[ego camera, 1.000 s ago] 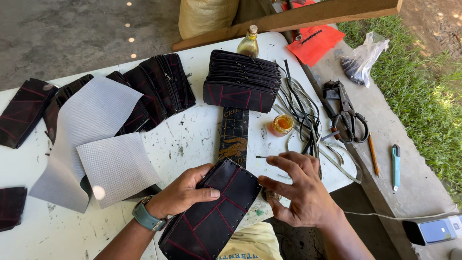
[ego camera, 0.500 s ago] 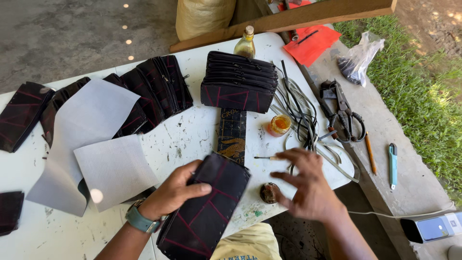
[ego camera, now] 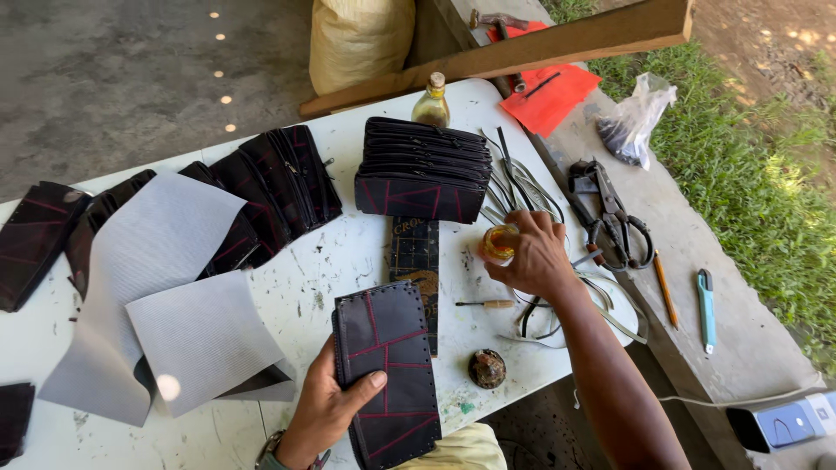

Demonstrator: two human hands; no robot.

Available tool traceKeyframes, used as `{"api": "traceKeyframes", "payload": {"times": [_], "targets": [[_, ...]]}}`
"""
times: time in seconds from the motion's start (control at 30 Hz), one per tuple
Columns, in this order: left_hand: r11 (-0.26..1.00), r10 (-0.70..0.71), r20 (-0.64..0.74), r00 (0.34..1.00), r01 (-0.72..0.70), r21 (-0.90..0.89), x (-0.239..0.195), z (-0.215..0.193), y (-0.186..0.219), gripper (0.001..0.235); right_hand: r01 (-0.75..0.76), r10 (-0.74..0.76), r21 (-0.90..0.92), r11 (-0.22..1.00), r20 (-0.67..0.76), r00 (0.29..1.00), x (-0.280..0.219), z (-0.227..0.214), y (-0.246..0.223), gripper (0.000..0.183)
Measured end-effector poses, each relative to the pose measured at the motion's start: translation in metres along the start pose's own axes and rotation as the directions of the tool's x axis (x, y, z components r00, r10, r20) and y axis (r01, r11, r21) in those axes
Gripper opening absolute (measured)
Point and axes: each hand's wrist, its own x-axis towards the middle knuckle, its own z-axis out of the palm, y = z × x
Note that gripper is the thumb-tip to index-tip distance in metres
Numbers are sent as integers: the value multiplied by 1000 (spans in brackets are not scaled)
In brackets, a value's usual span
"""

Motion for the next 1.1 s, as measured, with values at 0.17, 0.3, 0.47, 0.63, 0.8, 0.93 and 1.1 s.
{"api": "traceKeyframes", "payload": {"times": [0.17, 0.3, 0.47, 0.63, 0.8, 0.93, 1.1], "targets": [[1000, -10, 2, 1000, 10, 6, 4, 2, 1, 52, -36, 42, 64, 997, -95, 995, -26, -10, 15, 42], [999, 10, 3, 1000, -10, -53, 10, 2, 5, 52, -63, 82, 160, 985, -116, 990, -61, -24, 11, 40], [987, -31, 60, 998, 40, -158, 11, 12, 12, 55, 259, -230, 786, 562, -152, 961, -83, -31, -32, 63], [989, 6, 98, 995, 9, -150, 9, 22, 24, 54, 296, -301, 750, 592, -134, 944, -74, -37, -60, 70], [989, 12, 102, 995, 3, -148, 7, 24, 27, 54, 315, -287, 681, 661, -158, 945, -73, -45, -63, 70], [990, 4, 99, 995, 11, -143, 8, 25, 27, 55, 384, -323, 585, 715, -211, 923, -74, -47, -65, 68], [994, 30, 68, 997, -23, -103, 10, 21, 24, 53, 392, -330, 460, 797, -212, 920, -79, -46, -71, 59]]}}
